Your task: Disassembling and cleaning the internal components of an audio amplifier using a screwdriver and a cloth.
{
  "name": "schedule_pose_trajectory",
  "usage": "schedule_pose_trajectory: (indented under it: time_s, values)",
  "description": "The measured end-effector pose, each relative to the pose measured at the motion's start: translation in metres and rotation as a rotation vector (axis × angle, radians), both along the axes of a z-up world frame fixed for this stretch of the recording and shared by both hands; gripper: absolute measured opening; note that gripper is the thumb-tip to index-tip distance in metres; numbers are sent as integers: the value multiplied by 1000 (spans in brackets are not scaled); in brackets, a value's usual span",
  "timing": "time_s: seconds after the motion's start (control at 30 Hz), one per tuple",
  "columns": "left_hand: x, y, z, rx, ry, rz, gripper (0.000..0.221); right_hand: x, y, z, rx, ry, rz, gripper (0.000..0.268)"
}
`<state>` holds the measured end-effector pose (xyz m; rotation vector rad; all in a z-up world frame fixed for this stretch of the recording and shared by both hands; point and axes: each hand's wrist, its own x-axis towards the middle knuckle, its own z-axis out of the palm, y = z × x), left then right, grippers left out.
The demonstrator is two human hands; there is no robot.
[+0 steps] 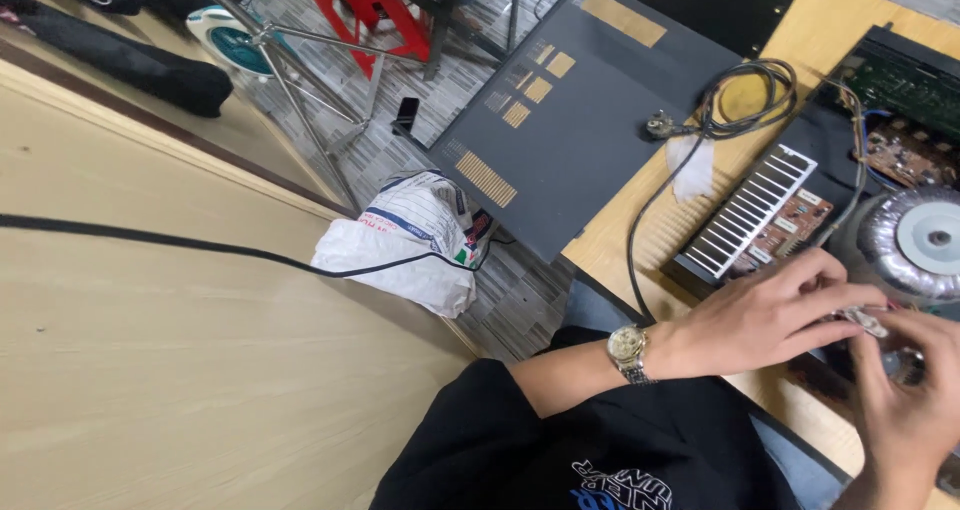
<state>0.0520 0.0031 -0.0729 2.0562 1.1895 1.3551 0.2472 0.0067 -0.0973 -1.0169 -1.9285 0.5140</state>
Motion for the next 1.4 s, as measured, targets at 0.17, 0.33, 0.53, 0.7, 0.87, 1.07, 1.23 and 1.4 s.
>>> schedule_pose_trajectory:
  time_s: [0.17, 0.33, 0.53, 0.7, 0.87, 1.07, 1.23, 1.4]
  values:
    - [0, 0, 19, 259, 377, -70, 10, 0, 5, 4, 38, -135, -150, 18]
    - [3, 8, 26, -155, -153, -106, 19, -8, 1, 26, -45, 10, -154, 27]
    - [-1, 11, 23, -347, -358, -217, 19, -11, 8, 40, -167, 345, -14, 25]
    - [2, 13, 9, -457, -550, -281, 17, -12, 9, 39, -175, 465, 33, 22]
    - [3, 14, 4, -549, -688, -325, 17, -15, 11, 63, -73, 415, 49, 18]
    - [-1, 16, 6, -501, -733, -361, 12, -17, 11, 67, 10, 232, 56, 26]
    - [1, 12, 13, -447, -617, -301, 12, -17, 11, 59, -14, 218, 0, 12]
    - [-6, 10, 35, -246, -344, -155, 18, -14, 11, 56, -17, 221, -8, 12]
